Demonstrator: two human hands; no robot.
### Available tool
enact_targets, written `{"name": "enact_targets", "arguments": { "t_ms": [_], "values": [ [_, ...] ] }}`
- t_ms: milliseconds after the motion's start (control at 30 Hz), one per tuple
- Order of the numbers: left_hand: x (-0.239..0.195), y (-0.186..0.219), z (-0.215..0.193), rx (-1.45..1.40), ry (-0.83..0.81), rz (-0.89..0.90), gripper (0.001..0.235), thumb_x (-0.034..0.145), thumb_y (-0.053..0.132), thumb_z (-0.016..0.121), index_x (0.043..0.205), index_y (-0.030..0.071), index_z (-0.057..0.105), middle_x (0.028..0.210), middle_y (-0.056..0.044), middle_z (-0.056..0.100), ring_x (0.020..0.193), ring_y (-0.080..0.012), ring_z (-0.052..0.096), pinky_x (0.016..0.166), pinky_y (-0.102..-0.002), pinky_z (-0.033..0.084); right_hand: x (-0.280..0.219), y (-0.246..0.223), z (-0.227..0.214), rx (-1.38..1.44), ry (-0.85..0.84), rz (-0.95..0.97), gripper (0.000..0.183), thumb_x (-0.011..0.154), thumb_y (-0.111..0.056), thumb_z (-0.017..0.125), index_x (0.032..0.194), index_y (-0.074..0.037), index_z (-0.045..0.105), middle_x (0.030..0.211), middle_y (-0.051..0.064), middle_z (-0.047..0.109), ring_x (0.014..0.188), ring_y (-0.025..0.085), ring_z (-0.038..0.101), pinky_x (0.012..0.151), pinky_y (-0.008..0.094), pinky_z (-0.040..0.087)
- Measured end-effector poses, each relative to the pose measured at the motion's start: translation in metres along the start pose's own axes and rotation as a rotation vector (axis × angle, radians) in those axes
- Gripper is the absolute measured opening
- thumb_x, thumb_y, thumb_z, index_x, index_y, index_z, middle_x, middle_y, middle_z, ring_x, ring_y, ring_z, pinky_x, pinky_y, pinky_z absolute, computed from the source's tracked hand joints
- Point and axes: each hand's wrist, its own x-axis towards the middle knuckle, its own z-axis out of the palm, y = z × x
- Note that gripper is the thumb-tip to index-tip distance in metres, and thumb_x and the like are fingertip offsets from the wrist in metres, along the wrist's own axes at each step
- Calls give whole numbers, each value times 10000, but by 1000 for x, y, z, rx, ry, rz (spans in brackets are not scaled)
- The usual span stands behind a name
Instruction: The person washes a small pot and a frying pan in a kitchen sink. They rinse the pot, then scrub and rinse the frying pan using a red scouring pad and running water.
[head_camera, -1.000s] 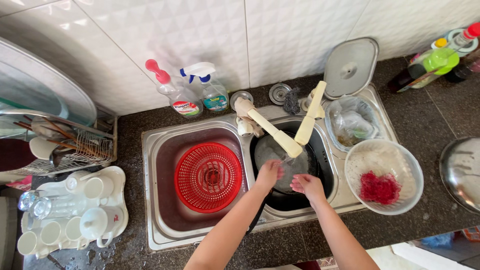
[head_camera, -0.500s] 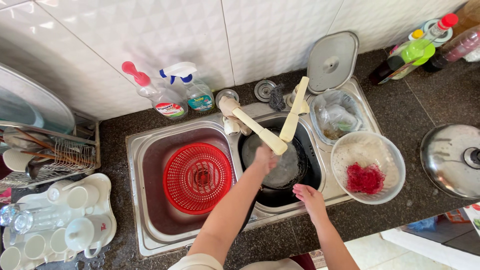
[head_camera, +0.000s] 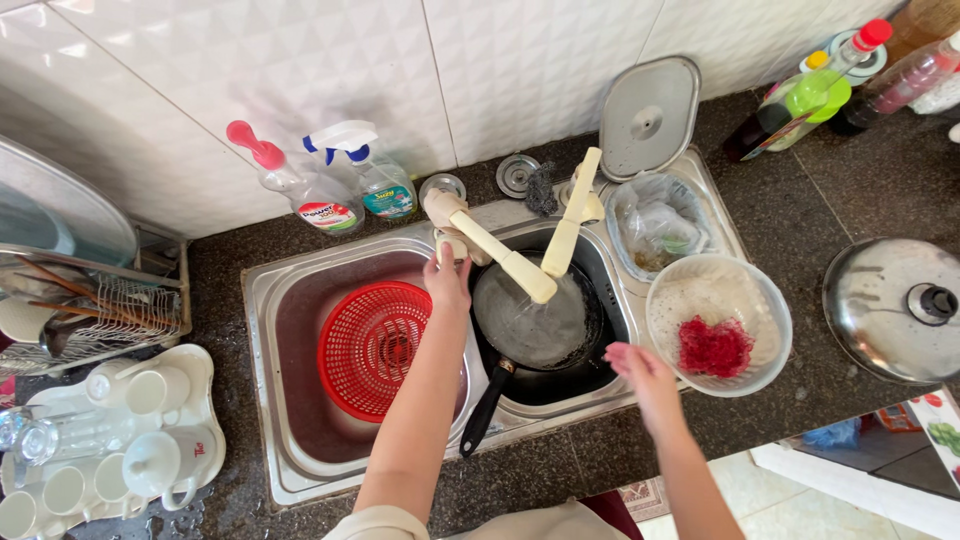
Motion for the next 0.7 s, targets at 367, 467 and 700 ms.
{"name": "enact_targets", "arguments": {
  "t_ms": [367, 467, 700],
  "values": [
    [-16, 10, -20, 1060, -10, 465, 617, 935, 338, 805, 1293, -35, 468, 1105, -235, 674, 977, -334, 675, 814, -414, 536, 52, -24, -147, -1282, 111, -111, 496, 720, -277, 895, 1133, -78, 706, 1200, 204, 661, 1126, 371, 625, 1033, 460, 494],
    [-64, 25, -42, 1483, -134, 60, 655, 900, 491, 739, 1270, -14, 544, 1153, -234, 675, 1043, -345, 670, 867, -442, 536, 79, 6, -146, -1213, -50, -151, 514, 663, -253, 900, 1089, -65, 681, 1184, 196, 658, 1108, 352, 642, 989, 437, 531],
    [-186, 18, -110, 2240, -467, -277, 776, 817, 706, 681, 1162, 12, 718, 1077, -218, 724, 1043, -337, 703, 905, -447, 547, 127, 12, -145, -335, -15, 127, 387, 860, -193, 698, 1203, -28, 628, 1097, 189, 716, 963, 301, 711, 874, 444, 578]
  ]
}}
